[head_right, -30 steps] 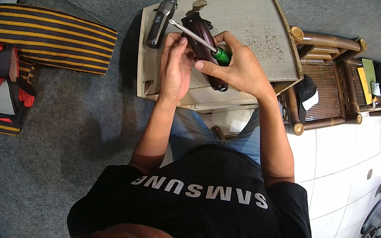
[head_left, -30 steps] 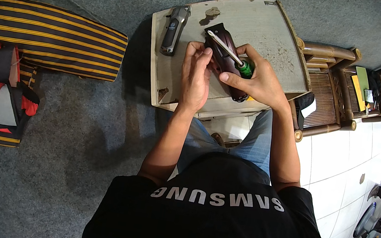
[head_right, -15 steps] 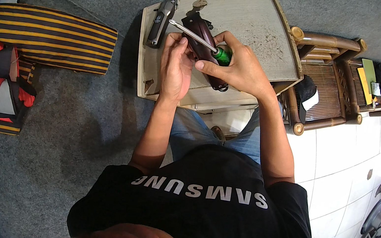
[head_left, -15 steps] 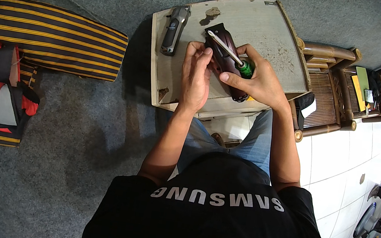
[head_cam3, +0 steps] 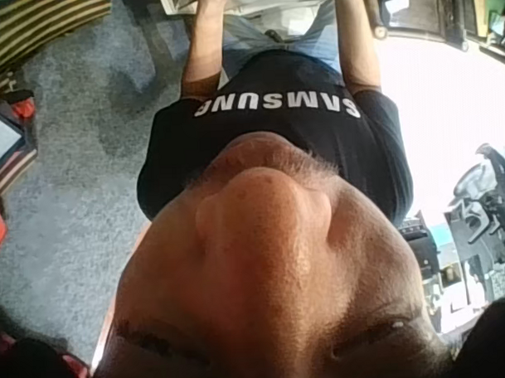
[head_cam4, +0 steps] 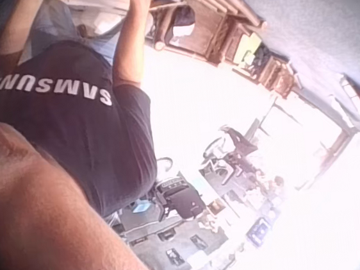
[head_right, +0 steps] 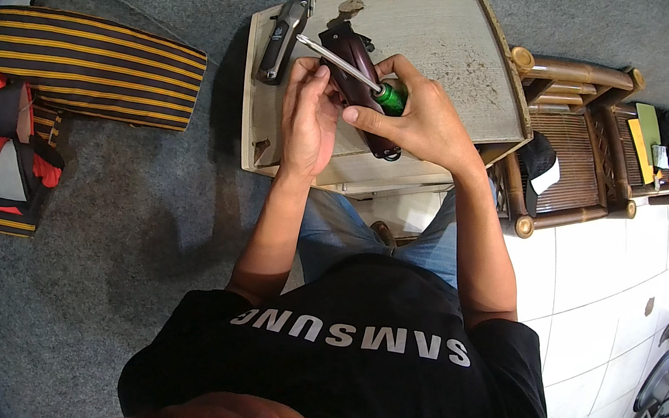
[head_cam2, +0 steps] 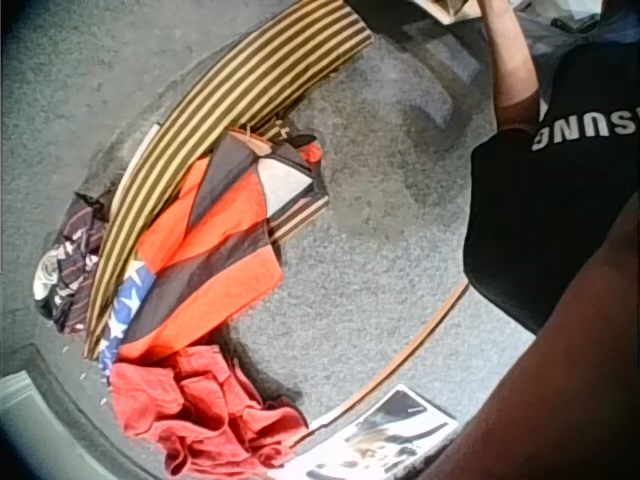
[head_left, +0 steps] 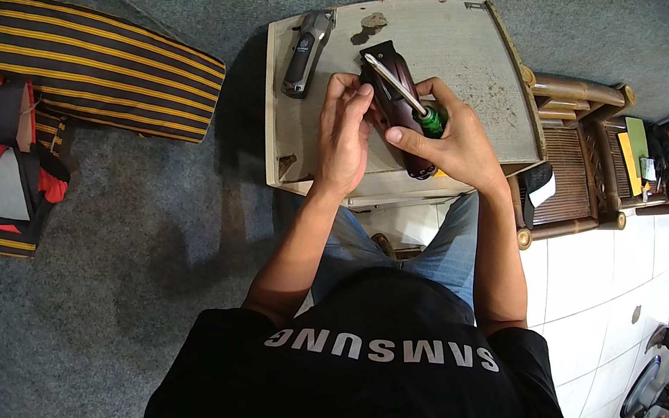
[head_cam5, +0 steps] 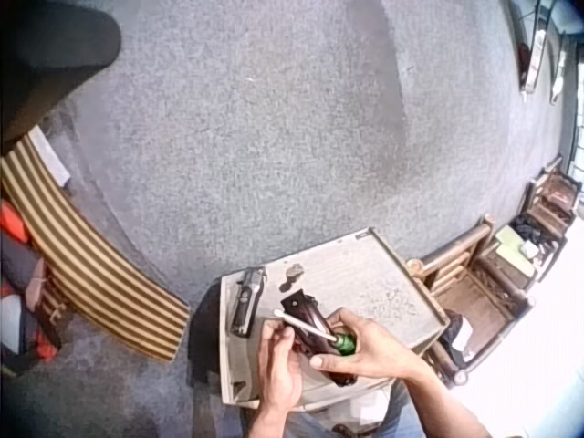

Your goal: The person uses a screwdriver to tighten screws on the casing and blade assembly of two different electric clippers on a table.

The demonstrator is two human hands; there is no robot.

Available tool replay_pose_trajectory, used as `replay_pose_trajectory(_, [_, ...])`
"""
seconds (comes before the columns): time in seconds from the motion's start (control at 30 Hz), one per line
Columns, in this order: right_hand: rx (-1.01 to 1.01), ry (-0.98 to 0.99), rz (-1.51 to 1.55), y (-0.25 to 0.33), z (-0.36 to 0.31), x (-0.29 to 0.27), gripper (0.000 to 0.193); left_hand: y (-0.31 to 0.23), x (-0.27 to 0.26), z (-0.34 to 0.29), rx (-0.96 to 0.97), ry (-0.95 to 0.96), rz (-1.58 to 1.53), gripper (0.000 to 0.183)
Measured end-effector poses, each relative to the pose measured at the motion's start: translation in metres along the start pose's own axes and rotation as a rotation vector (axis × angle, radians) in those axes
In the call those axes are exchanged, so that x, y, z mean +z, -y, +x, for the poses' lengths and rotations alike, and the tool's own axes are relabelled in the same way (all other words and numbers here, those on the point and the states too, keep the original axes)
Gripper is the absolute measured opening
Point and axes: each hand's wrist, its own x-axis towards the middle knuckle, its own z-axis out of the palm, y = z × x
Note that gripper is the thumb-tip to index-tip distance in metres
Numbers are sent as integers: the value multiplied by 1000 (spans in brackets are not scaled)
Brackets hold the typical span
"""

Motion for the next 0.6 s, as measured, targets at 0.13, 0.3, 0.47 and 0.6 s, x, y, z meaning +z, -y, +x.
replay_pose_trajectory(0.13, [-10,0,-16,-2,0,0,73,1,-2,0,7,5,2,15])
replay_pose_trajectory(0.3, [9,14,-7,-1,0,-1,74,0,-1,0,-2,0,-8,14])
replay_pose_trajectory(0.47, [-24,-12,1,-2,0,1,76,0,-1,0,0,-1,-9,14])
replay_pose_trajectory(0.6, [-29,-20,-8,-3,0,2,76,1,-1,0,10,6,-8,14])
